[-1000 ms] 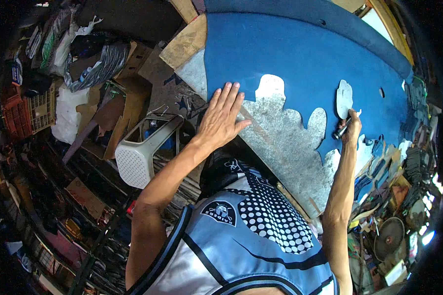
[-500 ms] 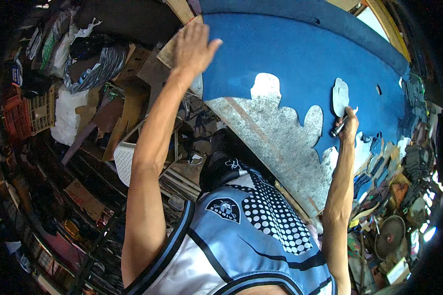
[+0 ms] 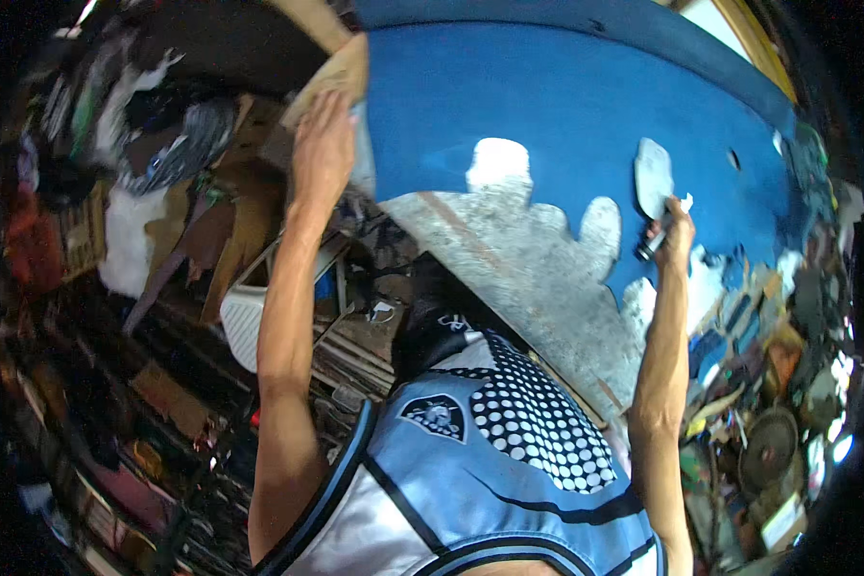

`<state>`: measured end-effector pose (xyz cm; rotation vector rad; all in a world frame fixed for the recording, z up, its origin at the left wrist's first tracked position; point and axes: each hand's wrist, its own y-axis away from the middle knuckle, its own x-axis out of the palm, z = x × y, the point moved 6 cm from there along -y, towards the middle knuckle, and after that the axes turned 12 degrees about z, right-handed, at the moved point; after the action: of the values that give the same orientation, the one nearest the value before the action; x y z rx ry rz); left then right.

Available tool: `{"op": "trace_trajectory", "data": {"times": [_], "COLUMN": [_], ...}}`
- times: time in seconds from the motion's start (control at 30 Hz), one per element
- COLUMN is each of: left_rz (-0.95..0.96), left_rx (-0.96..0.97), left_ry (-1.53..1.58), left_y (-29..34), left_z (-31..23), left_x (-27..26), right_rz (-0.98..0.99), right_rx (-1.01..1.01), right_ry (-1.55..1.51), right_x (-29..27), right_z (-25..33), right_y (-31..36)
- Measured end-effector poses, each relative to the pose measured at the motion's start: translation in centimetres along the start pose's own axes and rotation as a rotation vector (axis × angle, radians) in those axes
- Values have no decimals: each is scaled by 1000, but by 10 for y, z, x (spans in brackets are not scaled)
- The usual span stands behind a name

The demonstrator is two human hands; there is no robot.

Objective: Using a hand knife and cardboard patterns to cut shoe components from sheets of blue leather.

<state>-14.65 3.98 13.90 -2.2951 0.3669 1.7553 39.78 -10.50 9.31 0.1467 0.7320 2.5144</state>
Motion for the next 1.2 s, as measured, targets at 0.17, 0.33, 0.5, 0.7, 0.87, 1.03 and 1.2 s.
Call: {"op": "trace_trajectory", "data": {"times": [0.17, 0.33, 0.5, 0.7, 0.87, 1.03, 1.2], "left_rz": [108, 191, 132, 202, 358, 449, 534], "left_rx": [92, 146, 228, 421, 577, 687, 710], "left_ry": [-36, -105, -115, -34, 78, 121, 155], "left_y": [16, -25, -81, -79, -36, 5, 21], "left_z": [-50, -87, -131, -221, -291, -329, -349], "left_x": [9, 36, 62, 93, 103, 110, 108], "right_rz": [83, 82, 92, 75, 124, 48, 56], "right_rx": [-52, -74, -62, 8, 8, -201, -239], "right_ry": [-65, -112, -100, -80, -524, -774, -802], "right_x": [16, 18, 18, 17, 1, -76, -110], "right_z": [-7, 2, 3, 2, 3, 24, 22], "right_y": [-4, 6, 7, 7, -5, -6, 21]}}
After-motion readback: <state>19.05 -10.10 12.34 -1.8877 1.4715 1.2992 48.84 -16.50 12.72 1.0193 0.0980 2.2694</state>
